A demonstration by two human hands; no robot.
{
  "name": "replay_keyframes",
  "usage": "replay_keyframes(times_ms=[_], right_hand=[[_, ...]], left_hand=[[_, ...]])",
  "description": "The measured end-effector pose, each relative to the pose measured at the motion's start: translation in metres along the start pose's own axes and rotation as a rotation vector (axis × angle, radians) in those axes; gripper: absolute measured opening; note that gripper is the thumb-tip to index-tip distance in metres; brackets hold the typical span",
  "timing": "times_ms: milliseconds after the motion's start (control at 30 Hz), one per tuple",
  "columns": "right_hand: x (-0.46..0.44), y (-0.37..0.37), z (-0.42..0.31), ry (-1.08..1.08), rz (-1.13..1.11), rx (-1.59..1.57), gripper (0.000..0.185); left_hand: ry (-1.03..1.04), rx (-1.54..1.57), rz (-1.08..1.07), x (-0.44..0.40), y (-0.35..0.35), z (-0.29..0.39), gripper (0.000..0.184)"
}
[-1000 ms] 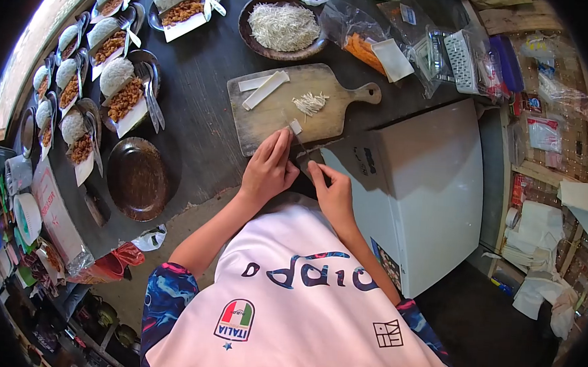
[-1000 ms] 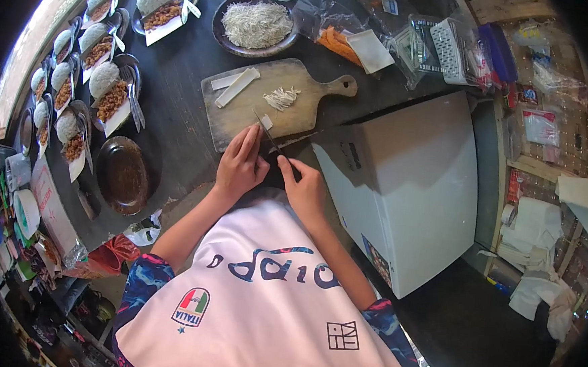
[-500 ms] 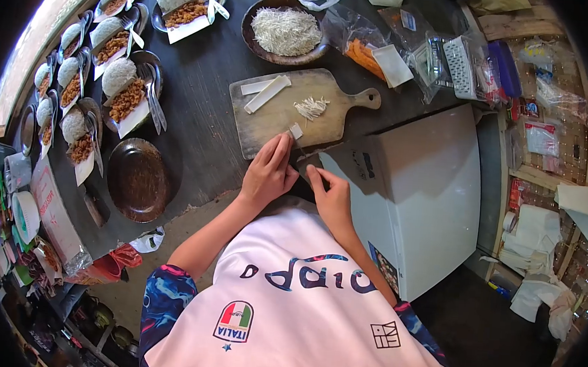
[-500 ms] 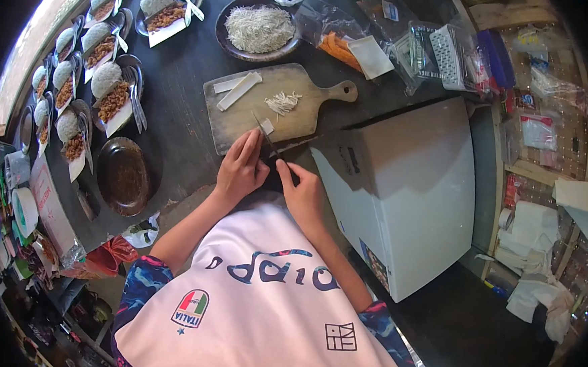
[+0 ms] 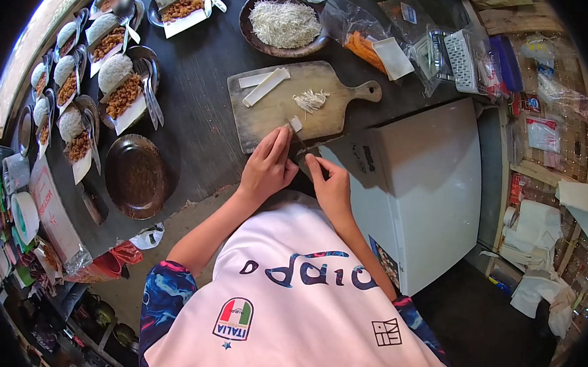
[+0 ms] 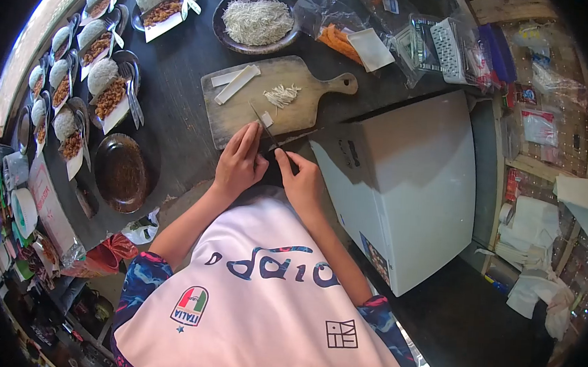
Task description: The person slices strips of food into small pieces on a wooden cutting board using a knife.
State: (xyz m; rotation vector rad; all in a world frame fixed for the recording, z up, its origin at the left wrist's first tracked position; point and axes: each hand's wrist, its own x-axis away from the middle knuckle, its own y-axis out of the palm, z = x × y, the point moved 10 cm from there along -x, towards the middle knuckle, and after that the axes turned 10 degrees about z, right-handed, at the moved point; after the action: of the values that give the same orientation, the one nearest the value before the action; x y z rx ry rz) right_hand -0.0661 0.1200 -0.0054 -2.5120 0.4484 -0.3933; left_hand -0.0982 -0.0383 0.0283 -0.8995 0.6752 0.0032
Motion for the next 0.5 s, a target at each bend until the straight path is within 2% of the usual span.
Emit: replay_keyframes(times_ms=[67, 167, 500], right_hand=[[0.001, -0.001, -0.001, -0.071, 0.032, -0.028, 0.043], [0.007, -0.008, 0.002, 0.068, -0.041, -0.046, 0.044], [0.011, -0.008, -0.001, 0.09, -0.073, -0.132, 0.044]], left_hand=[[-0.009, -0.003, 0.001, -0.001, 0.0, -0.002, 0.059], [0.012, -0.017, -0.042, -0.002, 0.002, 0.0, 0.06], [0.033, -0.095, -0.087, 0.0, 0.006, 0.001, 0.062]])
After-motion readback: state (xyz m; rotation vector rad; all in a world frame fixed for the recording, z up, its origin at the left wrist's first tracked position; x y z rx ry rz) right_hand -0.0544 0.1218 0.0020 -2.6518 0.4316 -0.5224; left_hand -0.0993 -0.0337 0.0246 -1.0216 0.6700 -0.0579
